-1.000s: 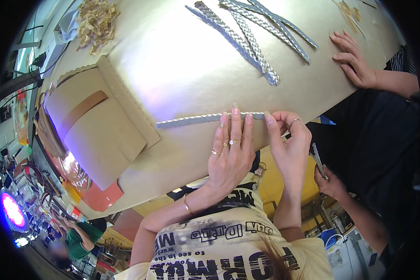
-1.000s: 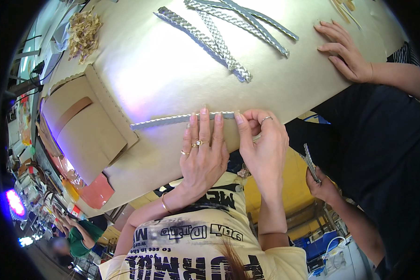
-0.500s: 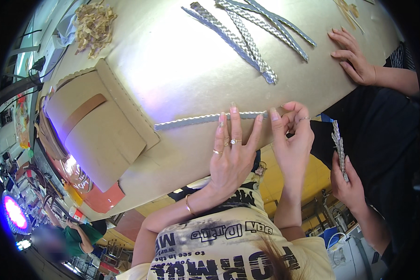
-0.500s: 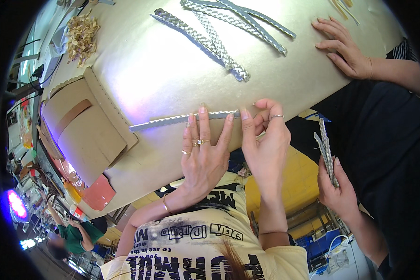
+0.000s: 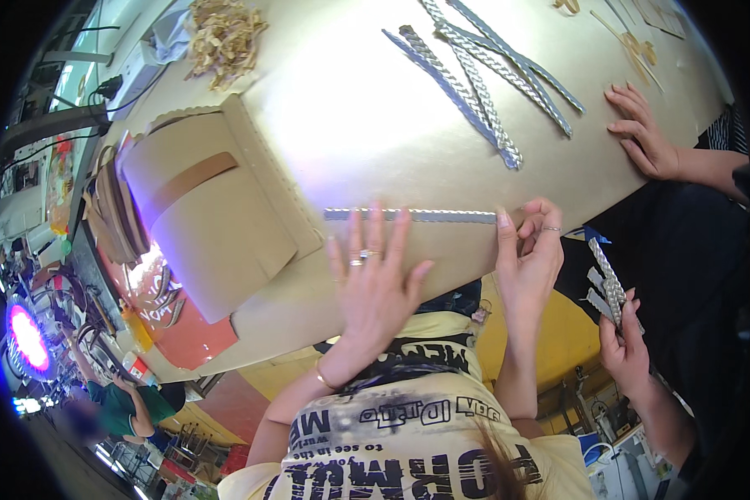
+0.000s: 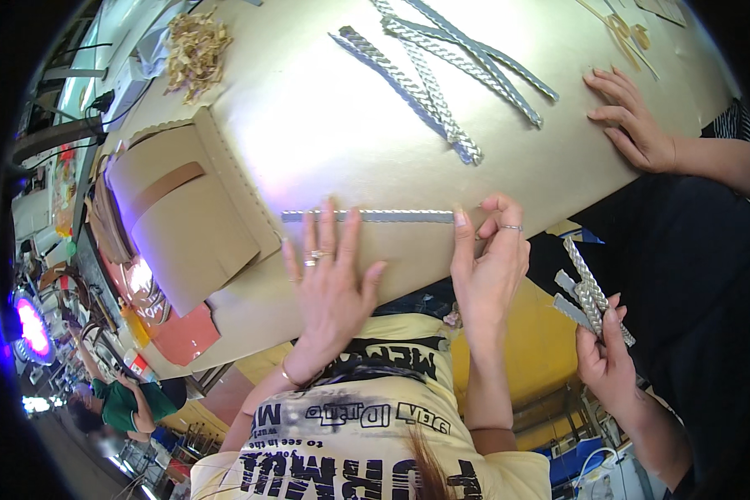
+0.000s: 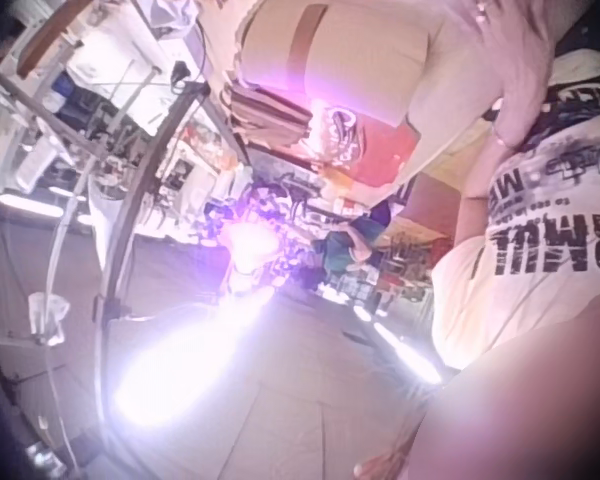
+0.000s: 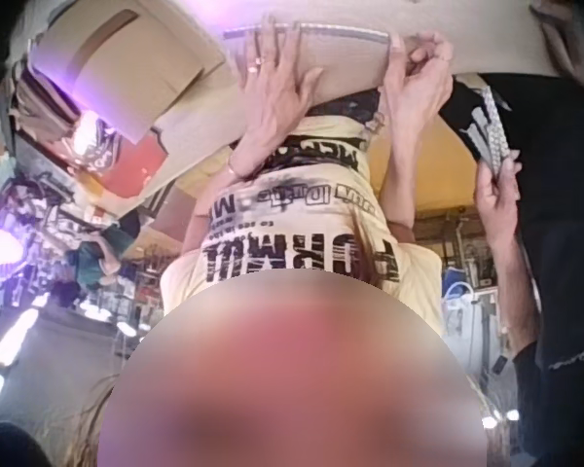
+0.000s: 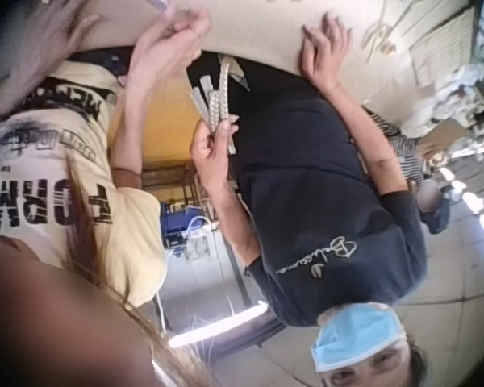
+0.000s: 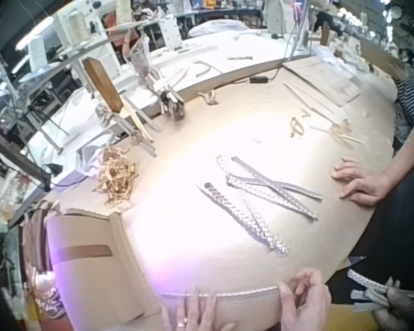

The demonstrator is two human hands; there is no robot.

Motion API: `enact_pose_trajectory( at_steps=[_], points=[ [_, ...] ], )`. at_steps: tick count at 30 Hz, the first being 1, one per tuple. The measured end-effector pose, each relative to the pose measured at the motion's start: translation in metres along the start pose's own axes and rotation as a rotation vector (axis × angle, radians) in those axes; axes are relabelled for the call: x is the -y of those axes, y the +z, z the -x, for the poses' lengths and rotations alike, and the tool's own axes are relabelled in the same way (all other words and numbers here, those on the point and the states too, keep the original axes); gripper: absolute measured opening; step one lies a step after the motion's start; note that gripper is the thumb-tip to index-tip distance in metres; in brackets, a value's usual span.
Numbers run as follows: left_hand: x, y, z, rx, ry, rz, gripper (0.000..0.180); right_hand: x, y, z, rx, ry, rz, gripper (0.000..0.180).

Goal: The person wraps silver braided cords around a cylindrical cardboard form under a UV lamp. They repeatedly pick up cords, wrap them around the form, and place them on the table, while another person handles similar cords nearby.

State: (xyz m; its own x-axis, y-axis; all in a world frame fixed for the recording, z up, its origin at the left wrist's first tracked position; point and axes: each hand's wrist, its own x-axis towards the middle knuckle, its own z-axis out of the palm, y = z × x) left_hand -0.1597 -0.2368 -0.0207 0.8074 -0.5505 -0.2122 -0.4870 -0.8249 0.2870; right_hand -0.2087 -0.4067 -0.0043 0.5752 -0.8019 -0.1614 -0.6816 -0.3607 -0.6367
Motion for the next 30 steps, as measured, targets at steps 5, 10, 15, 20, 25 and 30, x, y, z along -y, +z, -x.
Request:
enact_pose_trajectory(
  at_steps=[5, 10, 15, 20, 25, 30],
  points=[
    [0.029, -0.004, 0.005, -0.008, -0.025, 0.029, 0.075, 0.001, 0.011, 0.010, -0.271, -0.446, 0.335, 0.028],
    [0.028, -0.001, 0.002, -0.036, -0.007, 0.033, 0.074, 0.015, 0.040, 0.046, 0.247, -0.688, 0.217, 0.052],
    [0.028, -0.005, 0.004, -0.021, 0.008, -0.035, 0.075, -0.015, 0.024, 0.041, 0.163, -0.544, 0.390, 0.055],
    [0.027, -0.004, 0.003, -0.072, 0.067, 0.013, 0.072, -0.022, 0.012, 0.024, -0.066, -0.676, 0.270, 0.041],
    [0.034, 0.002, 0.007, -0.136, 0.093, 0.014, 0.075, 0.007, 0.024, 0.020, 0.048, -0.654, 0.245, 0.024],
    [0.047, 0.013, 0.022, -0.418, 0.270, 0.133, 0.081, -0.005, 0.005, 0.024, 0.102, -0.471, -0.005, 0.015]
  ],
)
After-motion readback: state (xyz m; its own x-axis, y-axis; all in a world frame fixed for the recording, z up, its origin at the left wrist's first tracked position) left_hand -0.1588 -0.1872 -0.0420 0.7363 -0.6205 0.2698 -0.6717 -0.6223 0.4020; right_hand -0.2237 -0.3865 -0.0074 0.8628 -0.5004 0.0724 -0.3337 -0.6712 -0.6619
